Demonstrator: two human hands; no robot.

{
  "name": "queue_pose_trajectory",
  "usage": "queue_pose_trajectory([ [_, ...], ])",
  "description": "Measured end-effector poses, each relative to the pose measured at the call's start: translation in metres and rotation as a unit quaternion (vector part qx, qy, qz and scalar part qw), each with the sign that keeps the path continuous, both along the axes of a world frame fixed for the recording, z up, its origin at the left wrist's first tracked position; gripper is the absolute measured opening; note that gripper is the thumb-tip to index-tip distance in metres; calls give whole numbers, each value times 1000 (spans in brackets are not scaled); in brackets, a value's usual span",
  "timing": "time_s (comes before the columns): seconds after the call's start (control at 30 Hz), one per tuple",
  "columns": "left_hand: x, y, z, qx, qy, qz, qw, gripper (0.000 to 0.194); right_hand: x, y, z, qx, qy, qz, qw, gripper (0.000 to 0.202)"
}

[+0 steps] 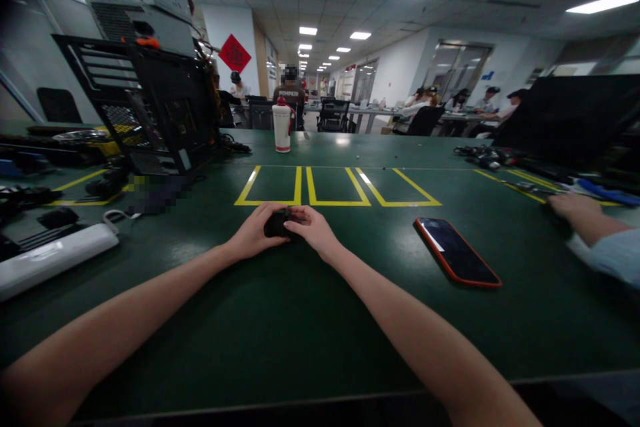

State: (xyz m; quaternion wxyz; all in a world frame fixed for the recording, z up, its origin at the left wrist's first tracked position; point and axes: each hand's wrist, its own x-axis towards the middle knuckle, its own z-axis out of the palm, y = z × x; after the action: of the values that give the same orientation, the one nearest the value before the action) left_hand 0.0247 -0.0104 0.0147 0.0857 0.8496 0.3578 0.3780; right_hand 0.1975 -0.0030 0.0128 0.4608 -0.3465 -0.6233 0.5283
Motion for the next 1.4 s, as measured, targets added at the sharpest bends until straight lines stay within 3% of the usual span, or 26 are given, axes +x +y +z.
queue_pose_trajectory([
  [0.3, 0, 0, 0, -3, 8, 5, 1000, 58, 0, -3, -1, -15, 21, 36, 999, 38],
  [0.53, 0, 1, 0, 7, 3, 1, 1000, 59, -2, -2, -1, 8, 9, -12, 1000, 26],
  [0.67, 0, 0, 0, 6, 1, -1, 1000, 59, -2, 0, -1, -12, 14, 13, 1000, 36],
  [0.93, -1, 0, 0, 6, 1, 1, 1000, 56, -3, -5, -3, -1, 48, 53, 997, 34],
  [1.07, -1, 2, -1, 8, 0, 4, 1000, 58, -5, -5, -2, 11, 45, 20, 999, 25],
  [1.3, -1, 2, -2, 8, -3, 2, 1000, 56, -3, -4, -3, 0, 28, 46, 999, 38],
  [1.4, -1, 3, -1, 5, -5, 5, 1000, 56, -1, -1, -7, 7, -10, 10, 1000, 36],
])
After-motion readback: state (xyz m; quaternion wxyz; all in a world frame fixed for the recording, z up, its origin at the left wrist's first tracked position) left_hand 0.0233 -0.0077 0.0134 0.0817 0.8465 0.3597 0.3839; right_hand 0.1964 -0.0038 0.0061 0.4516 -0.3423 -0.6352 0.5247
